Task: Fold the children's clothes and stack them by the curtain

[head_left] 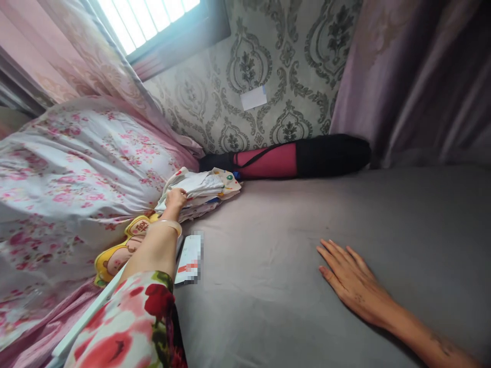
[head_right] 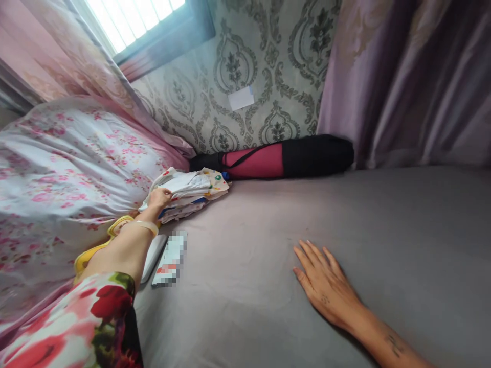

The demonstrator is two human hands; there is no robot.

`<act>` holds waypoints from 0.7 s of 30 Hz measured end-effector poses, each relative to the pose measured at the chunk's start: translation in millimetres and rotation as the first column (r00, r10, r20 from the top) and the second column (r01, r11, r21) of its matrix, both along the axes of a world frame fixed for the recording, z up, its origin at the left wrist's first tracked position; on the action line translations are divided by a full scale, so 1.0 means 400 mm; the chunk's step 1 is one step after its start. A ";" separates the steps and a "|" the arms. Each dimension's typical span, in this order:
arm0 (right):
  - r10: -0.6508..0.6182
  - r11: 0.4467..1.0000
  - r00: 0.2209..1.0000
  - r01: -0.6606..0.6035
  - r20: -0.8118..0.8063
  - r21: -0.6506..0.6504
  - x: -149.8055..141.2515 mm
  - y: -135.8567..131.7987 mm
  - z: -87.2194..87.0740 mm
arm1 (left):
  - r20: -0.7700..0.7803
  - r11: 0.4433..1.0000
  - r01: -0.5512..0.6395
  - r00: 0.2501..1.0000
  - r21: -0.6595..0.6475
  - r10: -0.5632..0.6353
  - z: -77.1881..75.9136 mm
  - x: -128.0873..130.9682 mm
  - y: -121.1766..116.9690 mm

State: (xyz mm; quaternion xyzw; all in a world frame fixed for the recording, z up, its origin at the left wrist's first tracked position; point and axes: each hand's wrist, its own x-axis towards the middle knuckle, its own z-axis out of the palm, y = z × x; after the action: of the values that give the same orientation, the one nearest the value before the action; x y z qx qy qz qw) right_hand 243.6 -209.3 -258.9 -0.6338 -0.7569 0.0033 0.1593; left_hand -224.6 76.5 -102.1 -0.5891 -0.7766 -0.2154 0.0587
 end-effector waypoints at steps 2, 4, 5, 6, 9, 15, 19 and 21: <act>0.000 1.000 1.000 0.000 -0.002 -0.001 -0.002 -0.002 0.007 | -0.018 0.999 -0.042 0.999 0.019 0.042 0.011 0.024 -0.008; 0.002 1.000 1.000 -0.002 0.007 0.001 -0.004 -0.004 0.013 | -0.064 0.994 -0.052 0.996 0.096 0.058 0.042 0.053 -0.018; 0.005 1.000 1.000 -0.005 0.012 0.005 -0.004 -0.005 0.015 | -0.091 0.988 -0.037 0.995 0.151 0.052 0.065 0.070 -0.023; 0.009 1.000 1.000 -0.009 0.016 0.010 -0.005 -0.005 0.017 | -0.114 0.978 -0.011 0.993 0.208 0.036 0.091 0.088 -0.028; 0.019 1.000 1.000 -0.020 0.019 0.024 -0.006 -0.004 0.022 | -0.095 0.944 0.094 0.993 0.317 -0.067 0.180 0.150 -0.043; 0.032 0.999 0.999 -0.032 -0.017 0.017 -0.006 -0.003 0.020 | -0.003 0.811 0.264 0.951 0.522 -0.308 0.302 0.305 -0.071; 0.034 0.999 0.995 -0.030 -0.089 0.046 -0.006 -0.004 0.026 | 0.241 0.771 0.310 0.828 0.556 -0.507 0.328 0.431 -0.106; 0.038 0.995 0.986 -0.023 -0.165 0.095 -0.009 -0.007 0.044 | 0.331 0.740 0.357 0.724 0.571 -0.605 0.334 0.496 -0.136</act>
State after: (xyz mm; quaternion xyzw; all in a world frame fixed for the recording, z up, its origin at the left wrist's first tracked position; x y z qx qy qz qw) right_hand 240.2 -212.0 -241.3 -0.6114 -0.7500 0.0234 0.2512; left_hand -26.1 22.2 31.4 -0.6669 -0.5014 -0.5476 -0.0624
